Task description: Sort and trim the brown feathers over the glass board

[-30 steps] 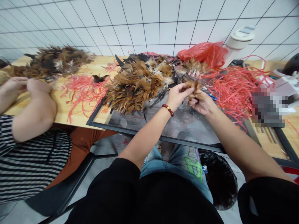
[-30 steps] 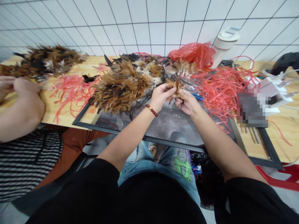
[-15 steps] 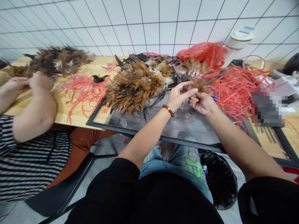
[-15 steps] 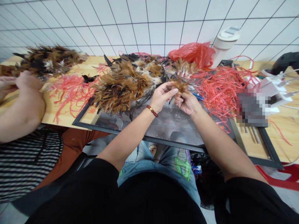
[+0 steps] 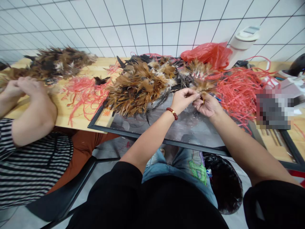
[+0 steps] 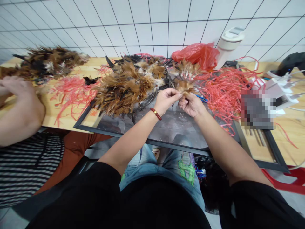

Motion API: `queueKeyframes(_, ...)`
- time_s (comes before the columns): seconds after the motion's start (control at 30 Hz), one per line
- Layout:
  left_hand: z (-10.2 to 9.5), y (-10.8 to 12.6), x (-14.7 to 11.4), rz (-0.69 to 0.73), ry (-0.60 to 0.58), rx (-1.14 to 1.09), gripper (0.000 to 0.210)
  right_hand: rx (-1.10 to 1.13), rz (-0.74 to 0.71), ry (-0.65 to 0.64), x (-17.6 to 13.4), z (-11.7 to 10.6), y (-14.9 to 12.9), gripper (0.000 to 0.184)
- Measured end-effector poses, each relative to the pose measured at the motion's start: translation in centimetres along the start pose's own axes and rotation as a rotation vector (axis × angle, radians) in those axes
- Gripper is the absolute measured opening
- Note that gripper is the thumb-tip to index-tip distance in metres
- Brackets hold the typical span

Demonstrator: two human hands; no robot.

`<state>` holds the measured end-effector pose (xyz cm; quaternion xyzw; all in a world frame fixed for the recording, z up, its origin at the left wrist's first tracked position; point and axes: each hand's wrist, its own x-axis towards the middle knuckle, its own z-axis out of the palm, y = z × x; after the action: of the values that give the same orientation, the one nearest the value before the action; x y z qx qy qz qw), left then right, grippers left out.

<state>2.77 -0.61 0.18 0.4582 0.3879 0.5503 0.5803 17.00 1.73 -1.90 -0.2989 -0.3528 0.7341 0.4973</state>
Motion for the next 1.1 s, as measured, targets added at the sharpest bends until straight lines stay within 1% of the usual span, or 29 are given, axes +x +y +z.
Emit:
queueKeyframes(0.07, -0.1, 0.5, -0.2, -0.02, 0.013, -0.018, 0.008, -0.013, 0.002, -0.011, -0.1, 0.0, -0.2, 0.034)
queueKeyframes(0.1, -0.2, 0.8, -0.3, -0.024, 0.029, -0.033, 0.01, -0.027, 0.005, -0.012, -0.1, 0.1, -0.3, 0.034)
queueKeyframes(0.2, -0.5, 1.2, -0.2, -0.035, 0.069, -0.063, 0.031, -0.057, 0.024, -0.007, -0.1, 0.2, -0.3, 0.032)
queueKeyframes(0.27, -0.5, 1.2, -0.1, -0.053, 0.059, -0.059, 0.041, -0.061, 0.034, -0.013, 0.0, 0.2, -0.1, 0.028)
queueKeyframes(0.3, -0.5, 1.2, -0.2, -0.056, 0.039, -0.054, 0.043, -0.059, 0.031, -0.014, 0.0, 0.2, 0.0, 0.027)
queueKeyframes(0.33, -0.4, 1.1, -0.2, -0.052, 0.009, -0.046, 0.041, -0.054, 0.021, -0.008, 0.1, 0.2, 0.1, 0.026)
queueKeyframes(0.43, 0.0, 0.5, -0.5, -0.008, -0.096, 0.009, 0.028, -0.031, -0.028, 0.046, 0.4, 0.0, 0.5, 0.025)
queueKeyframes(0.5, 0.2, 0.2, -0.4, 0.01, -0.117, 0.053, 0.023, -0.029, -0.057, 0.072, 0.6, -0.2, 0.6, 0.025)
queueKeyframes(0.57, 0.1, 0.0, -0.1, 0.018, -0.045, 0.067, 0.021, -0.048, -0.069, 0.064, 0.6, -0.3, 0.6, 0.026)
queueKeyframes(0.67, -0.6, 0.0, 0.8, 0.009, 0.177, 0.013, 0.022, -0.097, -0.103, 0.026, 0.5, -0.2, 0.7, 0.029)
queueKeyframes(0.7, -1.0, 0.2, 1.1, -0.014, 0.244, -0.026, 0.021, -0.131, -0.125, 0.018, 0.4, -0.2, 0.7, 0.03)
queueKeyframes(0.73, -1.4, 0.3, 1.4, -0.058, 0.272, -0.065, 0.018, -0.188, -0.157, 0.016, 0.3, -0.2, 0.7, 0.032)
queueKeyframes(0.77, -1.8, 0.5, 1.5, -0.116, 0.265, -0.104, 0.014, -0.268, -0.201, 0.019, 0.2, -0.2, 0.7, 0.034)
queueKeyframes(0.8, -2.1, 0.6, 1.6, -0.177, 0.221, -0.137, 0.008, -0.371, -0.254, 0.026, 0.1, -0.2, 0.6, 0.037)
queueKeyframes(0.83, -2.3, 0.6, 1.6, -0.239, 0.146, -0.159, 0.003, -0.493, -0.32, 0.038, 0.0, -0.3, 0.5, 0.039)
queueKeyframes(0.9, -2.3, 0.6, 1.4, -0.332, -0.011, -0.175, 0.01, -0.769, -0.487, 0.06, -0.3, -0.5, 0.1, 0.041)
queueKeyframes(0.97, -2.0, 0.4, 1.1, -0.389, -0.131, -0.174, 0.019, -1.018, -0.642, 0.064, -0.5, -0.8, -0.3, 0.038)
queueKeyframes(1.03, -1.7, 0.2, 0.9, -0.425, -0.205, -0.167, 0.025, -1.189, -0.727, 0.042, -0.7, -1.0, -0.4, 0.036)
queueKeyframes(1.1, -1.6, 0.2, 0.7, -0.456, -0.243, -0.151, 0.028, -1.267, -0.749, 0.025, -0.8, -1.1, -0.4, 0.036)
